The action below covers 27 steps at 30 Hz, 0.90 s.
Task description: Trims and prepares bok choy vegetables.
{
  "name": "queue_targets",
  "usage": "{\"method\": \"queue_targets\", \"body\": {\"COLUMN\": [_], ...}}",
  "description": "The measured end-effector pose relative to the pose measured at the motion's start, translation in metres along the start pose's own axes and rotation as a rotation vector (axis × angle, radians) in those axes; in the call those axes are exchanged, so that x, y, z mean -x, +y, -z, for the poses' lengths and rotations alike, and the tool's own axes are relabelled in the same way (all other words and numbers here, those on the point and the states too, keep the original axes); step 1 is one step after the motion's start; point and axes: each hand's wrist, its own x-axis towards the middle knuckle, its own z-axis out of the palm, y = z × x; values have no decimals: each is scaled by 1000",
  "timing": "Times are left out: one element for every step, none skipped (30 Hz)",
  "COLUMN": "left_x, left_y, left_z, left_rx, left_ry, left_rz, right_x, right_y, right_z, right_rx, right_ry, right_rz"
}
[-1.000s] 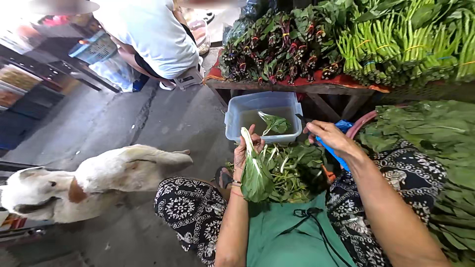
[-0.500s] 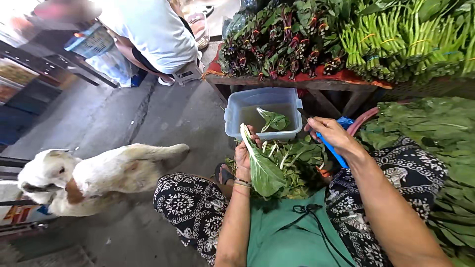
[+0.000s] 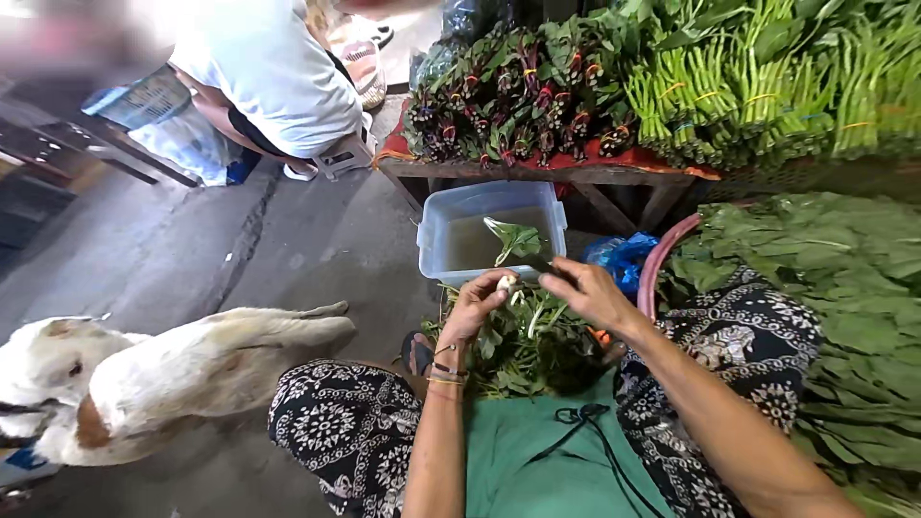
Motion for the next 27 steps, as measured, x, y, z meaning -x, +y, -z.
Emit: {"method": "queue_targets", "body": {"left_x": [-1, -1, -2, -3, -3, -3, -3, -3, -4, -5, -5, -6, -6, -7, -7, -7, -8, -8, -9, -10, -10, -11, -12, -12, -13, -14, -15], "left_y": [5, 9, 12, 15, 18, 20, 21, 21, 21, 20, 20, 20, 20, 19, 18, 18, 18, 17, 16, 16, 15, 15, 16, 18, 19, 20, 19], "left_z": [-3, -6, -8, -10, -12, -15, -18, -21, -23, -25, -27, -29, -30, -31, -33, -34, -35, -36, -38, -40, -43, -45, -48, -50, -51, -52, -53], "left_rx": [-89, -167, -238, -298, -336, -358, -367, -366, -360, -353, -344, -335, -329, -323, -317, -314, -313, -316, -316, -315, -311, -308, -311, -318, -325, -327, -334], "left_ry": [-10, -10, -16, -29, -43, -45, -38, -23, -5, 13, 28, 39, 49, 58, 68, 78, 90, 105, 125, 145, 163, 179, 195, 207, 211, 213, 216], "left_rz": [-30, -66, -111, -155, -180, -196, -205, -215, -226, -237, -248, -254, -263, -270, -275, -280, -287, -299, -312, -327, -339, -347, -350, -344, -330, -317, -313], "right_x": [3, 6, 8, 9, 9, 9, 9, 9, 9, 9, 9, 9, 9, 9, 9, 9, 9, 9, 9, 9, 9, 9, 8, 8, 8, 8, 7], "right_y": [-3, -6, -7, -6, -5, -5, -4, -3, -3, -3, -3, -3, -3, -2, -2, -2, -3, -4, -5, -6, -7, -8, -8, -8, -8, -8, -8], "right_z": [-3, -7, -12, -15, -18, -19, -20, -21, -21, -21, -22, -21, -21, -21, -21, -20, -21, -21, -21, -21, -21, -21, -20, -20, -20, -20, -20], "right_rx": [72, 124, 165, 190, 202, 206, 212, 216, 216, 214, 211, 208, 206, 205, 203, 200, 202, 203, 202, 195, 182, 162, 142, 128, 128, 145, 171], "right_ry": [10, 30, 64, 99, 127, 147, 163, 178, 185, 186, 189, 192, 196, 200, 200, 199, 203, 210, 219, 227, 234, 233, 226, 225, 230, 243, 259], "right_rz": [43, 77, 109, 135, 147, 150, 153, 157, 160, 161, 165, 168, 172, 176, 176, 173, 170, 166, 159, 148, 135, 118, 100, 86, 78, 77, 78]}}
